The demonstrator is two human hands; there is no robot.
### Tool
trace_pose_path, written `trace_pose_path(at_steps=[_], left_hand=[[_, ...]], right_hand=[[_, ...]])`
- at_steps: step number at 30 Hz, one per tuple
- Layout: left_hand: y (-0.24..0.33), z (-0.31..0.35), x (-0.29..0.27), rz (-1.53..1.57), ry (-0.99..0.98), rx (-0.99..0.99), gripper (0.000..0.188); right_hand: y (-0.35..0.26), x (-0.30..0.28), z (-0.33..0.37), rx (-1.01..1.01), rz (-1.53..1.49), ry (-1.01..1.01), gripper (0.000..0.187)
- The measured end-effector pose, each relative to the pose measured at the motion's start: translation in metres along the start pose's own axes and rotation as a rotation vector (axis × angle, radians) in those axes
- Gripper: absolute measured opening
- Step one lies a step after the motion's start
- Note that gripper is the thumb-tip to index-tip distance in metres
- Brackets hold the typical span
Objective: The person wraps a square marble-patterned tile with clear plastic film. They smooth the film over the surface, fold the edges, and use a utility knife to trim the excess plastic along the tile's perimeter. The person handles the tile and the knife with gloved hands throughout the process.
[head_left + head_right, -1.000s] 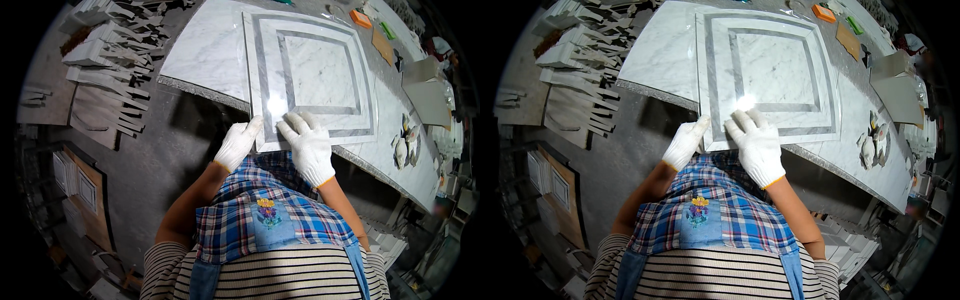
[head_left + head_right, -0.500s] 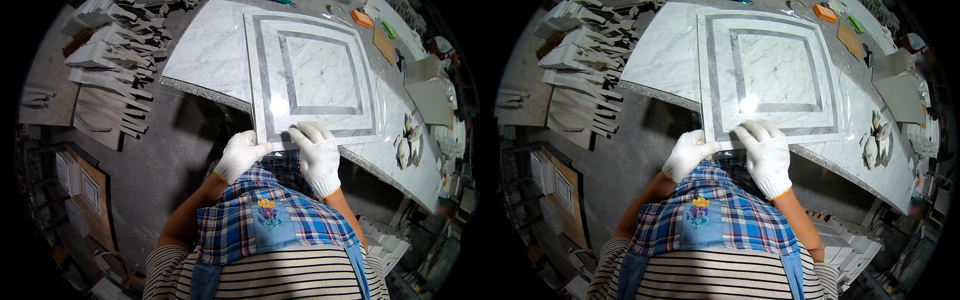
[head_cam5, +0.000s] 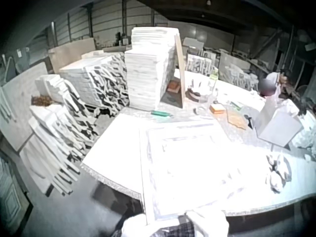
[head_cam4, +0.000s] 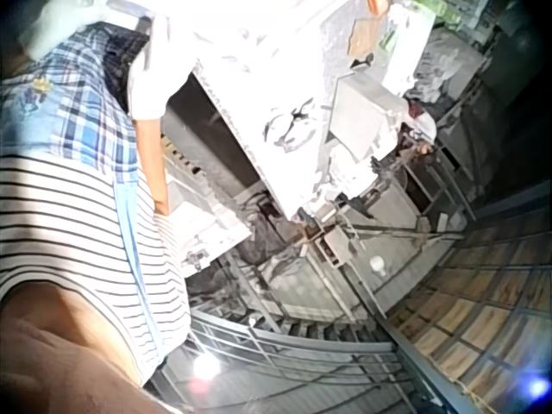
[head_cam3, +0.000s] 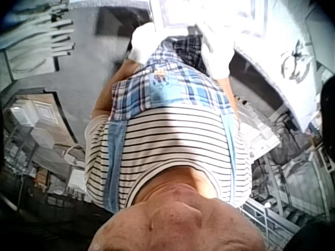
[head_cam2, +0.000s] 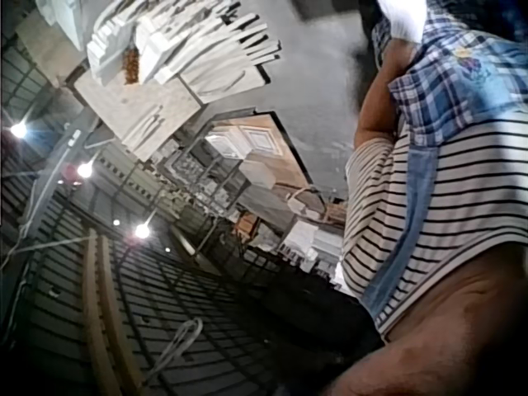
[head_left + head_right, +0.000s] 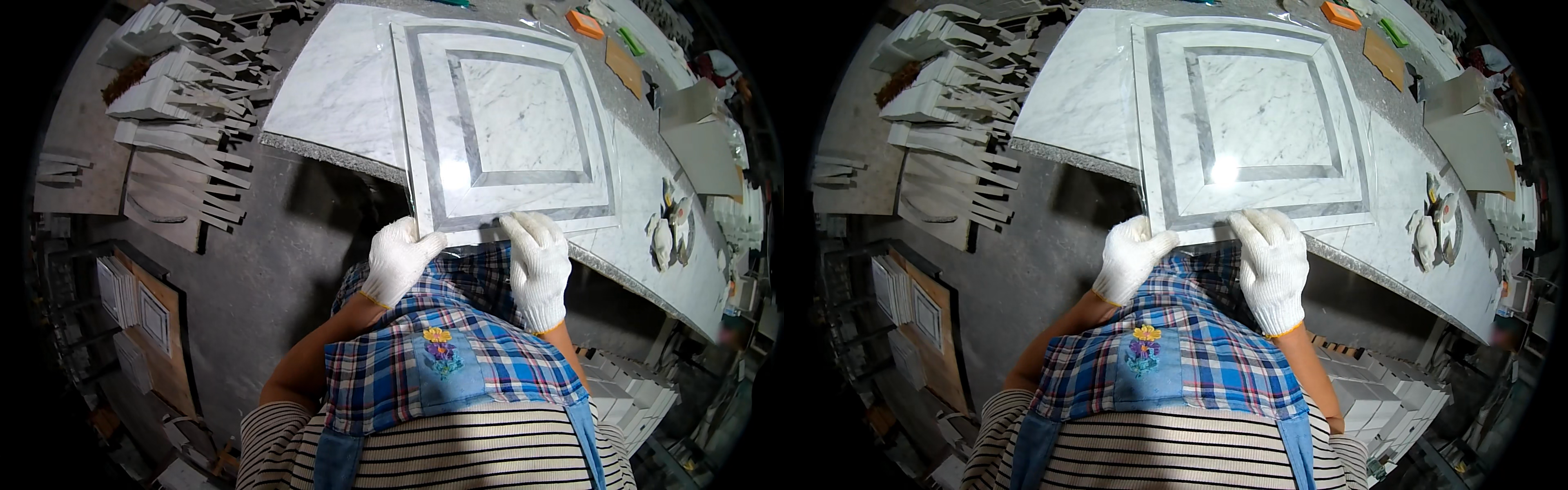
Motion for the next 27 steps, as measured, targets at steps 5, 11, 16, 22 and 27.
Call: trace_pose_path(at_steps=[5,11,16,22,27], left_hand=[[0.003,0.001,-0.003,-0.009,-0.048,-0.025,0.029],[0.018,0.008,-0.010,0.041,-0.096,-0.040,0.026],[0.031,0.016,-0.025,-0.116,-0.155,0.027,0.024],[0.008,0.013,-0.018,-0.194,-0.048,0.223,0.030],[-0.006,0.008,-0.016,-0.345,-0.014,0.350,0.031]], right_hand=[[-0.001,0.001,-0.003,-0.010,-0.017,0.003,0.046],[0.000,0.007,-0.002,-0.024,-0.029,-0.009,0.044],[-0.001,0.011,-0.003,-0.032,-0.034,-0.046,0.046],[-0.001,0.012,-0.002,-0.049,-0.040,-0.055,0.046],[-0.002,0.012,0.000,-0.044,-0.063,-0.061,0.045]])
Point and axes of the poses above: each hand's wrist, its own z-axis away from the middle knuckle, its own x-axis out of the palm, y = z × x, the point moved 1 cm from there along -z, towards the middle knuckle, and after that the axes turned 8 degrees about -z, right-handed, at the moved point
